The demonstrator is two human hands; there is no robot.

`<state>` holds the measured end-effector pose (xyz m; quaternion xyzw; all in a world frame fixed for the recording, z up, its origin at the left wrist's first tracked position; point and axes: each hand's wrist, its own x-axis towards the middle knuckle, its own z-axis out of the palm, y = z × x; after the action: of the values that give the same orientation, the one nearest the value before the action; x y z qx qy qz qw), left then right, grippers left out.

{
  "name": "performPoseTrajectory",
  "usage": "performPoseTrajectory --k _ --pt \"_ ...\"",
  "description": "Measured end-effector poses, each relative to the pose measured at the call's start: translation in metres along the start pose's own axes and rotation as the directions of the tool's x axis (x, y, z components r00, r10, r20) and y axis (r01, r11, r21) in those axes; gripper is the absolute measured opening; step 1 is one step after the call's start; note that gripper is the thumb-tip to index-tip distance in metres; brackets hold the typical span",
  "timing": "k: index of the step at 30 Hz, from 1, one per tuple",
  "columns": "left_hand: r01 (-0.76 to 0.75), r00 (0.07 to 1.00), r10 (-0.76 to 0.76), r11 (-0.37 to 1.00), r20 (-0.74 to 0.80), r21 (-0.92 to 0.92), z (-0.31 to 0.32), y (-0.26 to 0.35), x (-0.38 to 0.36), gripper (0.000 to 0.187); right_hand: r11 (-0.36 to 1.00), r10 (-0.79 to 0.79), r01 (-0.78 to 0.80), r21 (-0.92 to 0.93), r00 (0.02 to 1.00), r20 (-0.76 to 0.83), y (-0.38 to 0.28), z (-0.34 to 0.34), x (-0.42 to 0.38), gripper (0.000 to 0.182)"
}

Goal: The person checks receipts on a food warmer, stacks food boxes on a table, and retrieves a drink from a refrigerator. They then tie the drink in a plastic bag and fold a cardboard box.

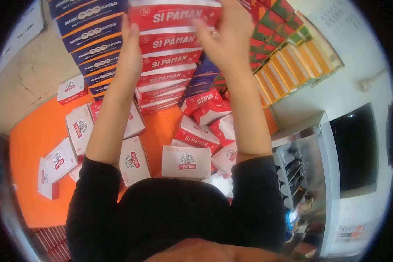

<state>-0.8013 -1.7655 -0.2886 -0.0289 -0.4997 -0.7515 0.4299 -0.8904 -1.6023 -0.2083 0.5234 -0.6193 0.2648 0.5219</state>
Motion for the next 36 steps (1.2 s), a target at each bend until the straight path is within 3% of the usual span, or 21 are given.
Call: performPoseTrajectory --k 1,3,4,5,7,9,10,12,15,18,20,22,23,25,27,29,30,31,33,35,36 --pt "-0.032 0.999 0.031 0.998 0.036 0.053 -0.002 0.002 -0.001 0.062 0.975 0.063 -0.049 0.218 0.996 -0.060 0.015 -0.009 -0.011 0.055" --pt "-0.075 0.995 0.067 0.992 0.076 0.106 -0.003 0.007 -0.001 0.065 0.988 0.115 -0.129 0.083 0.981 0.155 0.023 -0.028 -0.070 0.047" --pt "-0.059 0.996 0.051 0.990 0.069 0.130 -0.003 0.009 -0.002 0.065 0.976 0.172 -0.217 0.034 0.852 0.494 0.036 -0.027 -0.105 0.050" --pt "-0.046 0.998 0.038 0.987 0.057 0.154 -0.002 0.013 -0.004 0.065 0.960 0.207 -0.277 -0.040 0.609 0.766 0.049 -0.024 -0.140 0.054" --pt "-0.039 0.999 0.046 0.968 -0.022 0.249 0.013 0.028 -0.013 0.057 0.957 0.256 -0.237 -0.164 0.436 0.863 0.049 -0.035 -0.205 0.062" --pt "-0.012 1.000 0.013 0.986 -0.006 0.166 0.005 0.025 -0.008 0.063 0.991 0.135 -0.063 -0.120 0.396 0.908 0.055 -0.037 -0.251 0.071" --pt "-0.045 0.999 0.049 0.975 -0.010 0.219 0.007 0.027 -0.009 0.064 0.991 0.132 -0.061 -0.118 0.405 0.904 0.057 -0.035 -0.263 0.071" --pt "-0.048 0.998 0.057 0.970 -0.034 0.239 0.002 0.029 -0.007 0.065 0.981 0.135 -0.173 -0.088 0.287 0.948 0.062 -0.031 -0.275 0.071" --pt "-0.121 0.990 0.134 0.959 -0.032 0.254 0.001 0.039 -0.015 0.066 0.985 0.154 -0.119 -0.128 0.239 0.959 0.064 -0.048 -0.236 0.068" --pt "-0.076 0.957 0.201 0.870 -0.209 0.488 0.016 0.065 -0.037 0.068 0.967 0.189 -0.247 -0.057 0.553 0.812 0.072 -0.099 -0.182 0.070" --pt "-0.282 0.927 0.372 0.767 -0.042 0.576 -0.006 0.073 -0.039 0.064 0.867 0.397 -0.497 -0.041 0.638 0.660 0.062 -0.143 -0.130 0.069" --pt "-0.473 0.862 0.490 0.686 0.130 0.553 -0.012 0.080 -0.044 0.060 0.605 0.597 -0.752 0.261 0.646 0.476 0.052 -0.166 -0.110 0.067" --pt "-0.475 0.863 0.488 0.692 0.133 0.544 -0.006 0.087 -0.048 0.060 0.506 0.658 -0.798 0.327 0.602 0.452 0.053 -0.173 -0.109 0.063" --pt "-0.693 0.708 0.556 0.428 0.435 0.580 0.014 0.100 -0.059 0.056 0.357 0.697 -0.807 0.471 0.566 0.441 0.047 -0.179 -0.104 0.061" --pt "-0.695 0.694 0.545 0.339 0.470 0.634 0.022 0.108 -0.062 0.054 0.303 0.732 -0.838 0.453 0.509 0.453 0.042 -0.184 -0.106 0.060" --pt "-0.516 0.840 0.408 0.404 0.356 0.755 0.017 0.107 -0.060 0.056 0.238 0.757 -0.868 0.437 0.447 0.477 0.043 -0.186 -0.119 0.059" --pt "-0.400 0.912 0.319 0.553 0.257 0.731 0.010 0.106 -0.059 0.059 0.208 0.698 -0.927 0.311 0.363 0.618 0.050 -0.190 -0.132 0.058" --pt "-0.399 0.912 0.320 0.550 0.256 0.734 -0.003 0.099 -0.059 0.059 0.190 0.626 -0.966 0.173 0.255 0.737 0.054 -0.191 -0.146 0.057" --pt "-0.201 0.978 0.159 0.513 0.138 0.835 -0.038 0.067 -0.063 0.066 0.150 0.585 -0.985 -0.088 0.017 0.811 0.051 -0.187 -0.174 0.059" --pt "-0.022 0.999 -0.023 0.406 0.034 0.914 -0.080 -0.003 -0.081 0.075 0.169 0.573 -0.974 -0.153 -0.029 0.819 0.050 -0.179 -0.212 0.060" --pt "0.064 0.989 -0.148 0.463 0.006 0.884 -0.087 -0.026 -0.092 0.079 0.157 0.579 -0.972 -0.172 -0.051 0.814 0.040 -0.178 -0.220 0.062"
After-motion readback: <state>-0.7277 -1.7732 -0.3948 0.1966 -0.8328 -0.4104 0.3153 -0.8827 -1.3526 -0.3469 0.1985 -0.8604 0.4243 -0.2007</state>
